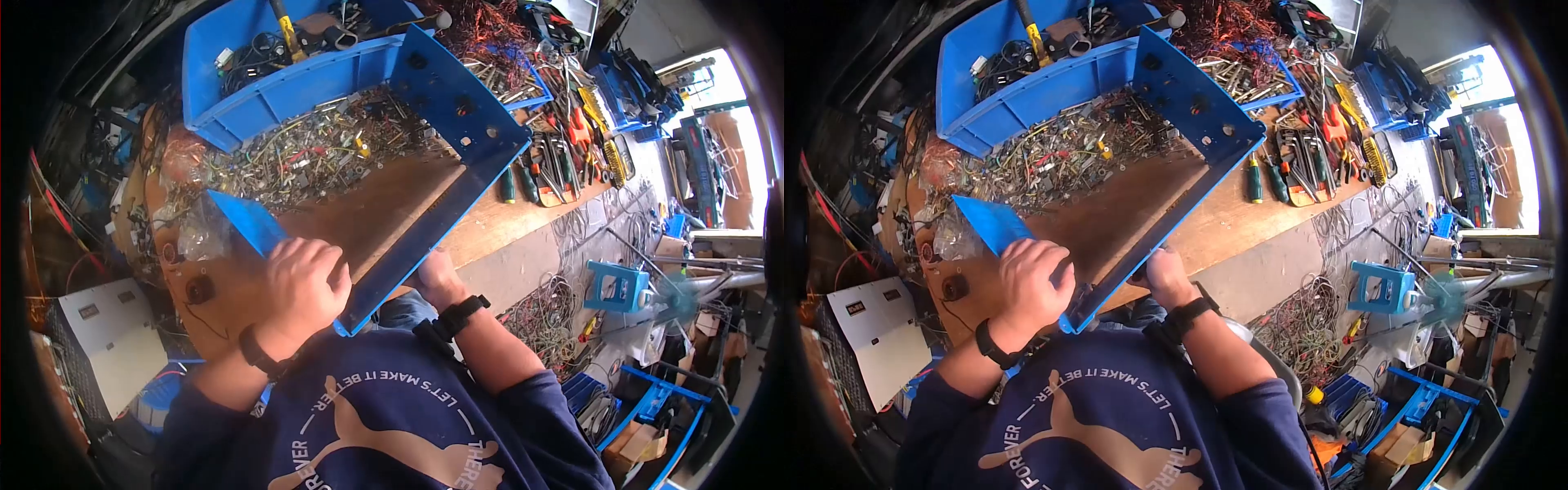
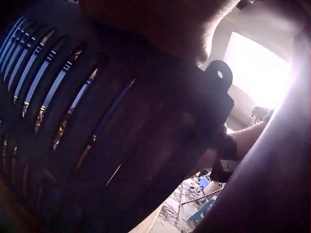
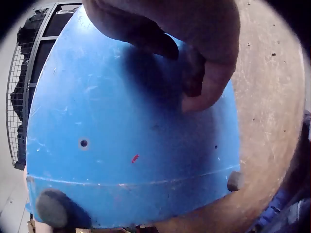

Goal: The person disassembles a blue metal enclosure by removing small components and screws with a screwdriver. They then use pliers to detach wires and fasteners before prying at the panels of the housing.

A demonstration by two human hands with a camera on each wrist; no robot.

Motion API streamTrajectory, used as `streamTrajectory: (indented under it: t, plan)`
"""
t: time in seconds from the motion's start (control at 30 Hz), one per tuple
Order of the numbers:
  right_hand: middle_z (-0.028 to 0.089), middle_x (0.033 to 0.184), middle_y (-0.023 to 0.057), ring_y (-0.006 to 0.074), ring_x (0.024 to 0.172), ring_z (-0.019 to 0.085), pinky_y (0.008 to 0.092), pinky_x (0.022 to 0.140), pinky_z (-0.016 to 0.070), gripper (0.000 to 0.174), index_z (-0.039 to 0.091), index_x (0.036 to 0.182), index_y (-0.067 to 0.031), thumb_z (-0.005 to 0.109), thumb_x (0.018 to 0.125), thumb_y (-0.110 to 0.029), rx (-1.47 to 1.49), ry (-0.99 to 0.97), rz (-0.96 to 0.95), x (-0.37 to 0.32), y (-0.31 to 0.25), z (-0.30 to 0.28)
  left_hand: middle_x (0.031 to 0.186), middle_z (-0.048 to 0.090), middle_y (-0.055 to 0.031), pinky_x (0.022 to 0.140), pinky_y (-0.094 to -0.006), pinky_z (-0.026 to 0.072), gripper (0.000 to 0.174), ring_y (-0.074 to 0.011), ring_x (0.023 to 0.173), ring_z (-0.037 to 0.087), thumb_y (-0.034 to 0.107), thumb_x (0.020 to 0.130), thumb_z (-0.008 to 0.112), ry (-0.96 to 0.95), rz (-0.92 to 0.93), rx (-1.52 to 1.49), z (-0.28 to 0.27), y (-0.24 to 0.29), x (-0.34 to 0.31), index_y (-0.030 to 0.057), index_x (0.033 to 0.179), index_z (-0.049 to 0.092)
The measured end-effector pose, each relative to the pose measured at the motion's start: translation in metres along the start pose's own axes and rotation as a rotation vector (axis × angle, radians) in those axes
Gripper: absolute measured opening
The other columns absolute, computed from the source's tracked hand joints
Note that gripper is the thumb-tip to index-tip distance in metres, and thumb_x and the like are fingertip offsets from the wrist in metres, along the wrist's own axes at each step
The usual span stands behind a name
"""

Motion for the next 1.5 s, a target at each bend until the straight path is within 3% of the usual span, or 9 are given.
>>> streamTrajectory:
  t: [0.43, 0.53, 0.63, 0.67, 0.73, 1.07, 1.17, 1.27, 1.5]
  plan:
    - [0.06, 0.078, 0.0148, 0.0214, 0.06, 0.062, 0.0325, 0.045, 0.0523, 0.026, 0.05, 0.105, 0.0075, 0.039, 0.086, -0.006, -0.19, 0.134, -0.238, 0.021, 0.017, -0.014, 0.079, 0.066, -0.0088, 0.068, -0.0393, 0.0448, 0.014, -0.0287, 0.074, 0.061, 0.012, 0.066, 0.072, -0.135, 0.009, -0.038, 0.008, 0.0, 0.007, 0.0058, 0.077, 0.066]
    - [0.059, 0.085, 0.0216, 0.029, 0.071, 0.063, 0.0377, 0.065, 0.0539, 0.041, 0.038, 0.118, 0.011, 0.047, 0.083, -0.008, -0.311, 0.124, -0.229, 0.05, 0.05, -0.022, 0.08, 0.066, -0.0099, 0.068, -0.039, 0.0454, 0.013, -0.03, 0.074, 0.061, 0.01, 0.067, 0.071, -0.152, 0.021, -0.019, 0.011, 0.003, 0.007, 0.0049, 0.078, 0.066]
    - [0.059, 0.09, 0.0198, 0.0285, 0.083, 0.062, 0.0375, 0.073, 0.0507, 0.028, 0.042, 0.112, 0.0056, 0.046, 0.087, -0.009, -0.458, 0.4, -0.421, 0.013, 0.018, -0.018, 0.081, 0.066, -0.0111, 0.068, -0.0383, 0.0453, 0.012, -0.0309, 0.074, 0.061, 0.008, 0.068, 0.07, -0.198, 0.022, -0.001, 0.016, 0.005, 0.008, 0.0038, 0.078, 0.066]
    - [0.056, 0.1, 0.028, 0.0392, 0.095, 0.058, 0.0422, 0.084, 0.0466, 0.044, 0.036, 0.122, 0.0082, 0.048, 0.083, -0.007, -0.403, 0.368, -0.453, 0.028, 0.034, -0.021, 0.081, 0.066, -0.0118, 0.069, -0.0382, 0.0455, 0.012, -0.031, 0.074, 0.061, 0.008, 0.068, 0.07, -0.203, 0.035, 0.006, 0.017, 0.005, 0.007, 0.0033, 0.079, 0.066]
    - [0.05, 0.117, 0.0327, 0.0436, 0.11, 0.052, 0.0449, 0.094, 0.0415, 0.053, 0.034, 0.127, 0.0085, 0.047, 0.078, -0.004, -0.472, 0.424, -0.435, 0.016, 0.022, -0.022, 0.081, 0.066, -0.012, 0.069, -0.0381, 0.0456, 0.013, -0.0303, 0.073, 0.061, 0.007, 0.069, 0.07, -0.222, 0.039, 0.023, 0.02, 0.005, 0.006, 0.0027, 0.08, 0.066]
    - [0.049, 0.12, 0.03, 0.0407, 0.117, 0.047, 0.0416, 0.099, 0.0385, 0.056, 0.032, 0.129, 0.0107, 0.05, 0.078, -0.007, -0.334, 0.241, -0.602, 0.033, 0.038, -0.027, 0.077, 0.064, -0.0107, 0.066, -0.037, 0.0444, 0.014, -0.0273, 0.067, 0.058, 0.007, 0.069, 0.07, -0.227, 0.005, 0.077, 0.02, -0.001, 0.004, 0.0031, 0.081, 0.065]
    - [0.057, 0.105, 0.0247, 0.0341, 0.099, 0.059, 0.0378, 0.088, 0.0467, 0.046, 0.041, 0.12, 0.0119, 0.048, 0.08, -0.009, -0.277, 0.098, -0.251, 0.037, 0.042, -0.031, 0.077, 0.064, -0.0098, 0.066, -0.0371, 0.0441, 0.013, -0.0267, 0.066, 0.058, 0.007, 0.069, 0.07, -0.218, -0.011, 0.077, 0.02, -0.002, 0.003, 0.0037, 0.08, 0.064]
    - [0.055, 0.072, 0.0138, 0.0231, 0.066, 0.06, 0.0325, 0.061, 0.0516, 0.021, 0.046, 0.098, 0.0044, 0.047, 0.079, -0.005, -0.182, 0.004, -0.134, 0.017, 0.019, -0.023, 0.078, 0.064, -0.009, 0.068, -0.0377, 0.0444, 0.014, -0.0273, 0.07, 0.059, 0.01, 0.069, 0.071, -0.206, -0.022, 0.085, 0.019, -0.001, 0.002, 0.005, 0.08, 0.065]
    - [0.053, 0.094, 0.0193, 0.0308, 0.082, 0.061, 0.0489, 0.065, 0.0563, 0.023, 0.045, 0.103, 0.0051, 0.047, 0.085, -0.009, -0.028, 0.005, 0.168, -0.004, 0.003, -0.009, 0.078, 0.065, -0.0081, 0.069, -0.0373, 0.0444, 0.015, -0.0271, 0.071, 0.06, 0.011, 0.068, 0.072, -0.159, -0.002, 0.095, 0.017, 0.006, 0.001, 0.0058, 0.08, 0.066]
Point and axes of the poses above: each hand's wrist, its own x-axis towards the middle knuckle, its own z-axis out of the palm, y = z × x, the point moved 9 cm from there along x, towards the middle knuckle
